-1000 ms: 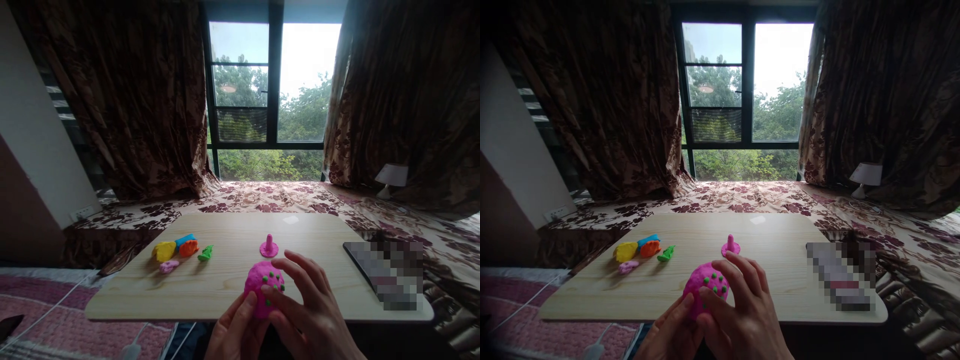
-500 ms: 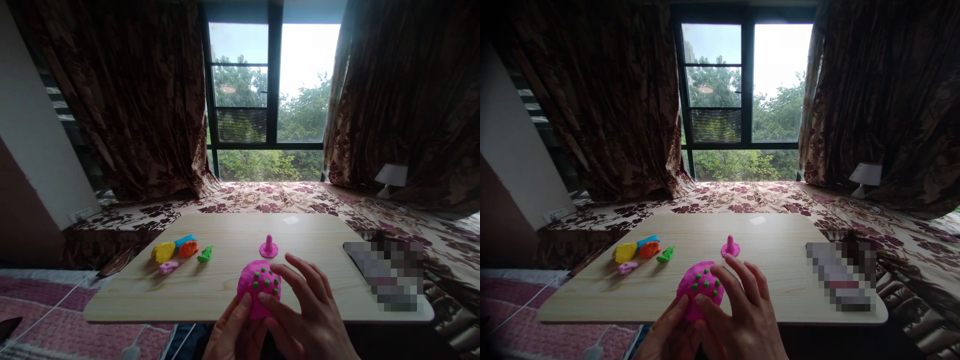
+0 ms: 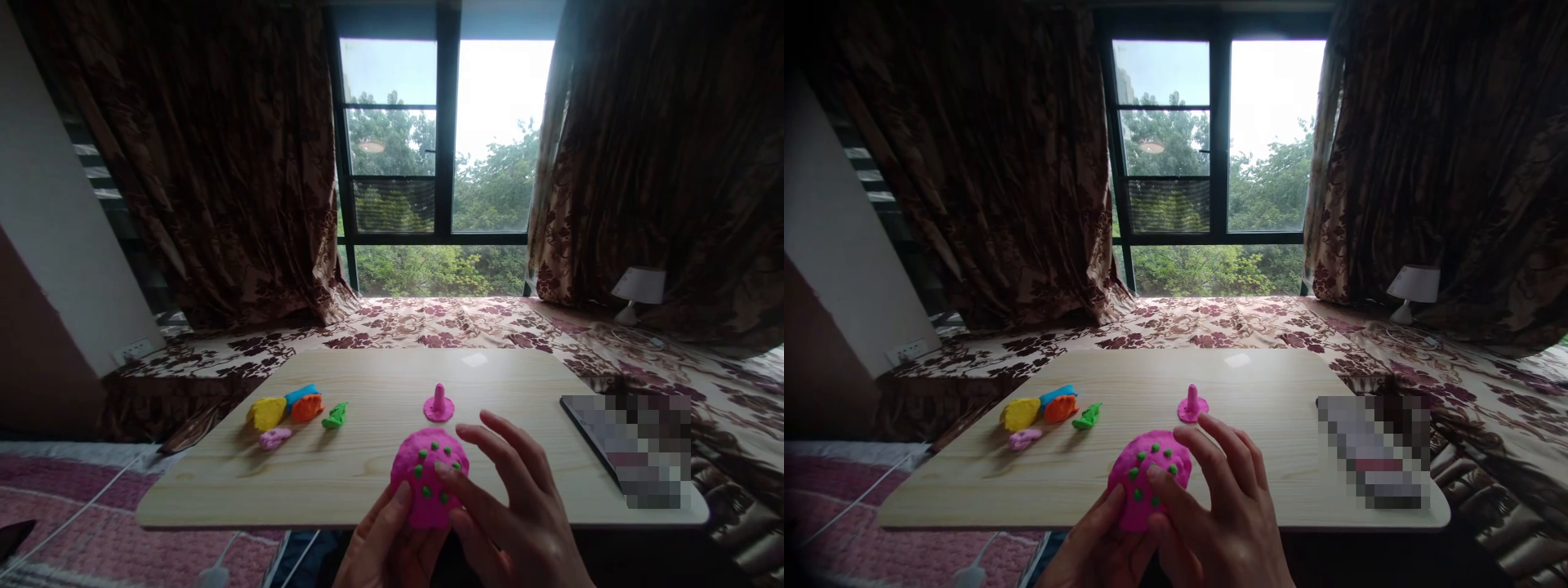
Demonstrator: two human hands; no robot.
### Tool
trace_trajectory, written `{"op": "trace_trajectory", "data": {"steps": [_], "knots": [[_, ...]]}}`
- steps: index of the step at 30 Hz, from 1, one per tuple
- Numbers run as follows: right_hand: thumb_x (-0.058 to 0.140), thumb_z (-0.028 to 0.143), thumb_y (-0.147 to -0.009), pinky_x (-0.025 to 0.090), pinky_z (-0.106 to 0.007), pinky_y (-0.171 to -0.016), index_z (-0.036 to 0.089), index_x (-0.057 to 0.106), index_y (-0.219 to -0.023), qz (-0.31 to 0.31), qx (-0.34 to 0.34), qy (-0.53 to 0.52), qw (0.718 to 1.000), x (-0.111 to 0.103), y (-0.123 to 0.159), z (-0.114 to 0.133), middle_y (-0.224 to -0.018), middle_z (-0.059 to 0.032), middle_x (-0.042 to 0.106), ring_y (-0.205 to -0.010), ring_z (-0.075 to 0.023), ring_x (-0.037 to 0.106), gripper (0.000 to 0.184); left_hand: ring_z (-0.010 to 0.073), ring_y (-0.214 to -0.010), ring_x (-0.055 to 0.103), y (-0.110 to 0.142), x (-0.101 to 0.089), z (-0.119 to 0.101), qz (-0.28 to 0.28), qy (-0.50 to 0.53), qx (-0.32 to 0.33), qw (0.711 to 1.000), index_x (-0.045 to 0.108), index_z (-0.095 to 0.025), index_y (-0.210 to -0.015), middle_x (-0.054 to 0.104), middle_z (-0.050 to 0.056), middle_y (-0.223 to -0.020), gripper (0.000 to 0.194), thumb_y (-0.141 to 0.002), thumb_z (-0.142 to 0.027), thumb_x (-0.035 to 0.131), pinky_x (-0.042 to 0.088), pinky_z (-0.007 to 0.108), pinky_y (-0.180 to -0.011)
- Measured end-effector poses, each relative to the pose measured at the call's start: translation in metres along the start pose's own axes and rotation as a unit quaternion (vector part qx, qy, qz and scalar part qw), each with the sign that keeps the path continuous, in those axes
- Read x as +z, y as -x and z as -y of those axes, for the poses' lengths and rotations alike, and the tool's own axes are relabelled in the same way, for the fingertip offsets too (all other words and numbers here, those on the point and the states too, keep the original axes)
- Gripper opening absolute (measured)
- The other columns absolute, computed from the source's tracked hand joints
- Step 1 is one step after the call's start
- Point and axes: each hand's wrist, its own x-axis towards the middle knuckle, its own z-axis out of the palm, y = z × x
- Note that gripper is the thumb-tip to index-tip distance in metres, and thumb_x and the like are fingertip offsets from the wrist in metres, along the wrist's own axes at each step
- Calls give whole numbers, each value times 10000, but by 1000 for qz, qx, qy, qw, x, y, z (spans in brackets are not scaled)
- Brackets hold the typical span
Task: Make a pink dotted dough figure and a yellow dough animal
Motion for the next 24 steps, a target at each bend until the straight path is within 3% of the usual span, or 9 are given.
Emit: {"op": "trace_trajectory", "data": {"steps": [6,9,13,18,24], "knots": [[587,152,-767,443,-488,-902,202,637,-1030,-6,14,-26,1000,1,-3,2,-1255,-95,477,-1227,-341,359,272,273,-1044,595,0,-1,1,-71,-8,3,997,704,-150,-964,722,117,-959,280,-752,-8,588,525,324,-846],[546,150,-800,437,-484,-919,203,625,-1071,15,39,-65,997,-4,-5,2,-1249,-94,482,-1243,-330,341,288,280,-1074,568,-1,-4,-2,-40,-13,7,999,674,-136,-1038,688,147,-1040,301,-789,-21,548,494,360,-893],[478,130,-841,394,-495,-960,205,596,-1138,9,95,-97,991,-15,-4,0,-1280,-99,457,-1259,-308,326,329,271,-1037,593,-4,-4,-6,-14,-21,4,1000,699,-121,-982,683,171,-1019,253,-846,-72,491,451,400,-938],[511,133,-830,413,-469,-946,210,636,-1071,25,77,-103,991,-13,1,-1,-1277,-90,450,-1260,-313,315,283,234,-1020,610,-6,-9,-6,3,0,-17,1000,707,-160,-970,661,153,-1073,294,-873,-79,442,437,384,-954],[543,116,-805,422,-448,-946,205,645,-1048,21,71,-85,994,-6,2,-2,-1249,-90,463,-1250,-310,321,278,235,-1059,586,-6,-15,-4,75,25,-35,996,668,-168,-1062,632,159,-1134,328,-907,-127,382,432,373,-960]]}}
